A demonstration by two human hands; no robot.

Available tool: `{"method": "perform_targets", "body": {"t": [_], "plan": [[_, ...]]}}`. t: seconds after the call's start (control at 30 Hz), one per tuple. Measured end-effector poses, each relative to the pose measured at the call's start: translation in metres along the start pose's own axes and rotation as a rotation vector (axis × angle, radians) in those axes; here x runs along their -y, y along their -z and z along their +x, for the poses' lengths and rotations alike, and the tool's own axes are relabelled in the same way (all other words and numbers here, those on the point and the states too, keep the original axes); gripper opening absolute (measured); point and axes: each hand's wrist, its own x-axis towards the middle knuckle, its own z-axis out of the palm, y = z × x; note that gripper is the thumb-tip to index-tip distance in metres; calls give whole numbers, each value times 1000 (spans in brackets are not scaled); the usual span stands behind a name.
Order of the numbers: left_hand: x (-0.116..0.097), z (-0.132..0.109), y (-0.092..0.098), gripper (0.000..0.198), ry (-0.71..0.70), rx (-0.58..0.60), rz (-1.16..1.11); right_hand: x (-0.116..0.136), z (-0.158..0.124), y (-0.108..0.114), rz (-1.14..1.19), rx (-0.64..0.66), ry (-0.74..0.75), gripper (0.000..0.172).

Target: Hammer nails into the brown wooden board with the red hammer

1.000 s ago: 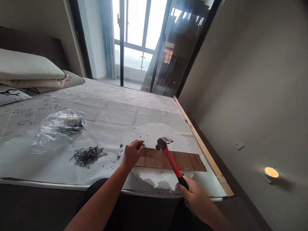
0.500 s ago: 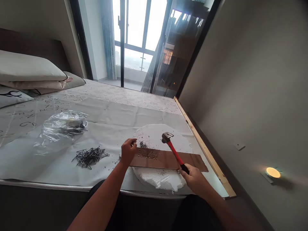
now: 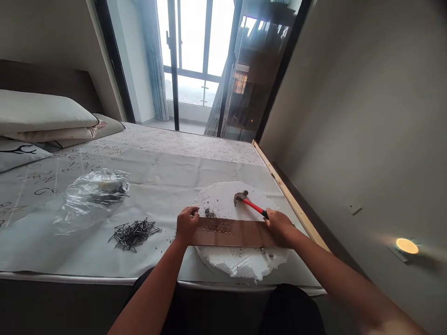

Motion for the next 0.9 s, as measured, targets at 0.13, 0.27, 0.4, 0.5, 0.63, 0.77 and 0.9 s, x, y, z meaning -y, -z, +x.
{"method": "perform_targets", "body": {"t": [0.13, 0.27, 0.4, 0.5, 0.63, 0.77, 0.9], "plan": [[2, 1, -1, 25, 8, 38, 6, -3, 2, -10, -15, -9, 24, 23], [3, 1, -2, 26, 18, 46, 20, 1, -1, -9, -6, -27, 39, 22], [-1, 1, 0, 27, 32, 90, 29, 24, -14, 7, 42, -77, 68, 23], [-6, 1, 3, 28, 55, 153, 68, 56, -28, 19, 135, -72, 145, 27], [-10, 1, 7, 25, 100, 295, 288, 103, -53, 34, 313, 189, 314, 24], [-12, -1, 10, 24, 3, 461, 516, 141, -84, 51, 348, 503, 536, 20], [-17, -1, 11, 25, -93, 554, 636, 164, -109, 53, 167, 780, 853, 27]]}}
